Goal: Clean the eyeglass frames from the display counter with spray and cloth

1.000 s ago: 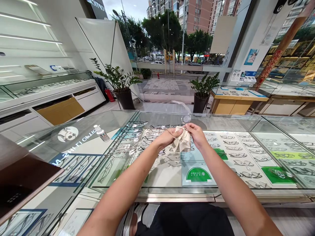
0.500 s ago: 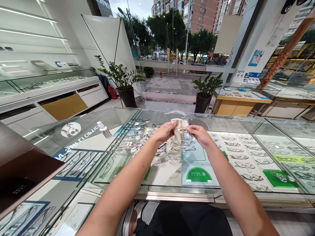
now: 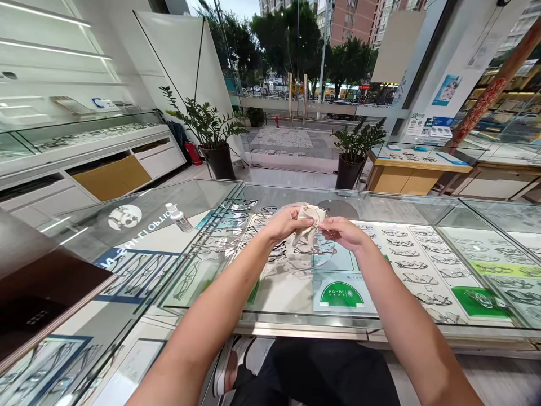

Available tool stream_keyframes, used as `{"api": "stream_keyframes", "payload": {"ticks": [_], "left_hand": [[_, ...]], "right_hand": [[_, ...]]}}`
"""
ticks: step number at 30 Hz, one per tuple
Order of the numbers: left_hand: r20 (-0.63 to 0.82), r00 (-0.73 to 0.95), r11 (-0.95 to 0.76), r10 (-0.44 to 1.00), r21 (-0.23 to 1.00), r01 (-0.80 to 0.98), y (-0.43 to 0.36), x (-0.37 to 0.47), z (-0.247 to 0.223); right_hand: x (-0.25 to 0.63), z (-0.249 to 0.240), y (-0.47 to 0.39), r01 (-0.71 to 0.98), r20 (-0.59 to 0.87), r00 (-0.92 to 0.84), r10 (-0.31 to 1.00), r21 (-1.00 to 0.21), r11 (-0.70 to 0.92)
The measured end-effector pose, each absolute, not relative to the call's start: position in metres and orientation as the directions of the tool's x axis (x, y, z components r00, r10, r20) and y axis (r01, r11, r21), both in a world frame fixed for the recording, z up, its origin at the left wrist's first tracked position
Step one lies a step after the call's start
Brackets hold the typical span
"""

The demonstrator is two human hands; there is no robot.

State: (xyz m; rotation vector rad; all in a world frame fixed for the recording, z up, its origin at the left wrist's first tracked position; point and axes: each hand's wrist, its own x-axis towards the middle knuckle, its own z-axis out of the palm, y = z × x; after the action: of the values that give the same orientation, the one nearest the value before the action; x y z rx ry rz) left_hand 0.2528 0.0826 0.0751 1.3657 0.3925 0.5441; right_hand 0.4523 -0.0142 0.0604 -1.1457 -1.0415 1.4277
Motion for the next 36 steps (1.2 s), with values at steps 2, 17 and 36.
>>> {"api": "stream_keyframes", "payload": {"ticks": [2,17,36], "left_hand": [[0.041,0.822,0.113,0.568,0.985,-0.127,0.082,0.255,0.071],[0.105,0.687,0.127,0.719,0.952,-0.279,0.082,0.269,0.058],[0.149,0.654,0.082,0.742,0.947,-0.31,0.077,0.273,0.059]], "right_hand": [[0.451,0.061,-0.014,-0.169,-0.144,-0.073,0.987,-0.973,-0.154],[0.444,0.056,-0.009,-0.249,-0.134,0.054,0.99,-0.961,-0.117],[0.433,0.05,-0.009,-0.238,-0.062,0.026,0.998,-0.97,-0.054]]}}
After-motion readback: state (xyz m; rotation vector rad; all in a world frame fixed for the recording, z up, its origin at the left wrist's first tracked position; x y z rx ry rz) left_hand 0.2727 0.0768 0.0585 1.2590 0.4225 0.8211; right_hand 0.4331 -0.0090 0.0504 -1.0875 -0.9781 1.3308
